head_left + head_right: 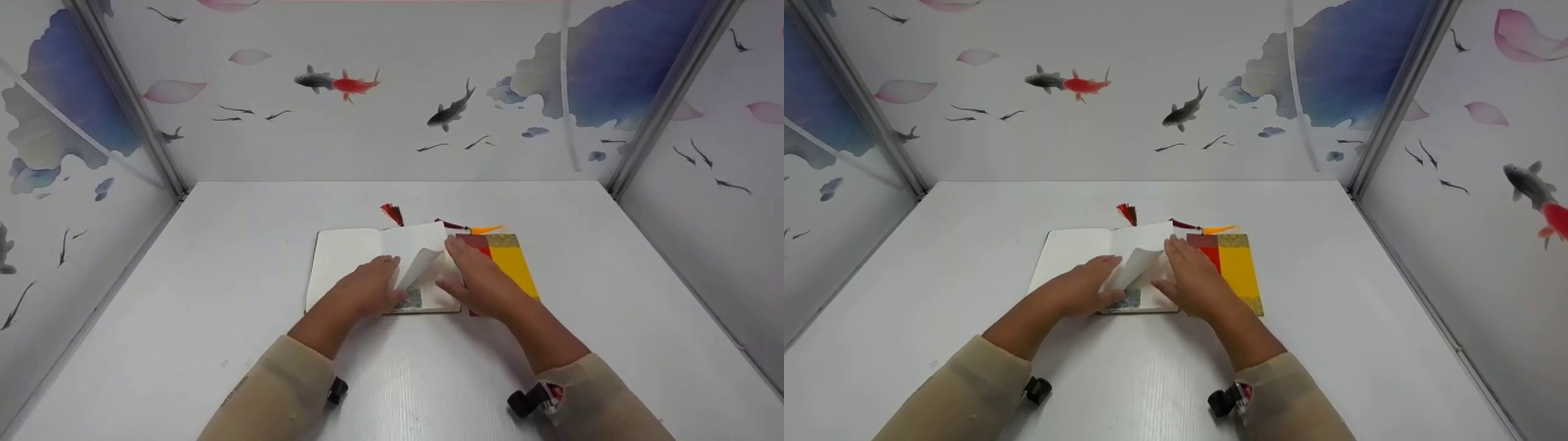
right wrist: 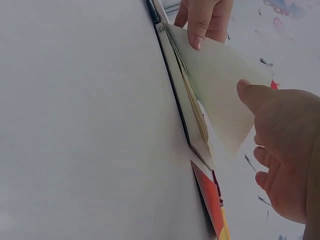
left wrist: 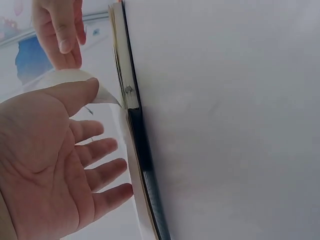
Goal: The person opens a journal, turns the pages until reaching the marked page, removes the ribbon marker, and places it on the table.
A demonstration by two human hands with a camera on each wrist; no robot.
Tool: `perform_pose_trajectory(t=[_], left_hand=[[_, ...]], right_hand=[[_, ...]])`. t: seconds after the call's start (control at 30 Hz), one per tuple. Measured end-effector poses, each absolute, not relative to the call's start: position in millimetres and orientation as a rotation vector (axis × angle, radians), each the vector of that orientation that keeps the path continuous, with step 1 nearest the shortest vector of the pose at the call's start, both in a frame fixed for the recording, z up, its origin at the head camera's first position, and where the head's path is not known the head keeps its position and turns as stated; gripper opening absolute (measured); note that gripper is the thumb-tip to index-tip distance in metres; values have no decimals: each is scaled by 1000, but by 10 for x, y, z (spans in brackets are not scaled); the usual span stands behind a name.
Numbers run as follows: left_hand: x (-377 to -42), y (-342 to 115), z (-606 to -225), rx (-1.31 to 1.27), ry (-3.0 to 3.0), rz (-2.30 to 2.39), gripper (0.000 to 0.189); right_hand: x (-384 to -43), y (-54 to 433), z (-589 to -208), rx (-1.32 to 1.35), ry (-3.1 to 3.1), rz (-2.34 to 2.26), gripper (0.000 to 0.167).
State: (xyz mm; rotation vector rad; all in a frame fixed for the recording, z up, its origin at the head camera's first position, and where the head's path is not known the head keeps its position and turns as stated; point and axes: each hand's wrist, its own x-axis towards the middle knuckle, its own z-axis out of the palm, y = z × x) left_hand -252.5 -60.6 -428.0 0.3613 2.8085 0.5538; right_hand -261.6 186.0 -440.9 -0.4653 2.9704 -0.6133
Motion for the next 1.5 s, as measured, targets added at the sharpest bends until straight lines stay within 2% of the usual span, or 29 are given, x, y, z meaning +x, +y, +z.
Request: perform_pose_trajectory(t=[0.13, 0.27, 0.63, 0.93, 1.5], left_hand=[[-2539, -642, -4289, 333, 2874, 636, 101], [-2539, -676, -4285, 356, 3002, 598, 115], [-2513, -700, -4215, 384, 3342, 324, 129], [-2508, -740, -4186, 380, 3369, 212, 130], [-2577, -931, -4281, 285, 3186, 168, 109]], right_hand=[[-2639, 1860, -4457, -475, 2951, -499, 101], [-2641, 1856, -4504, -561, 2918, -371, 97], [-2633, 1882, -4592, -650, 2786, -327, 89], [-2622, 1881, -4604, -671, 2732, -349, 81], [-2597, 1864, -4568, -660, 2722, -353, 82]])
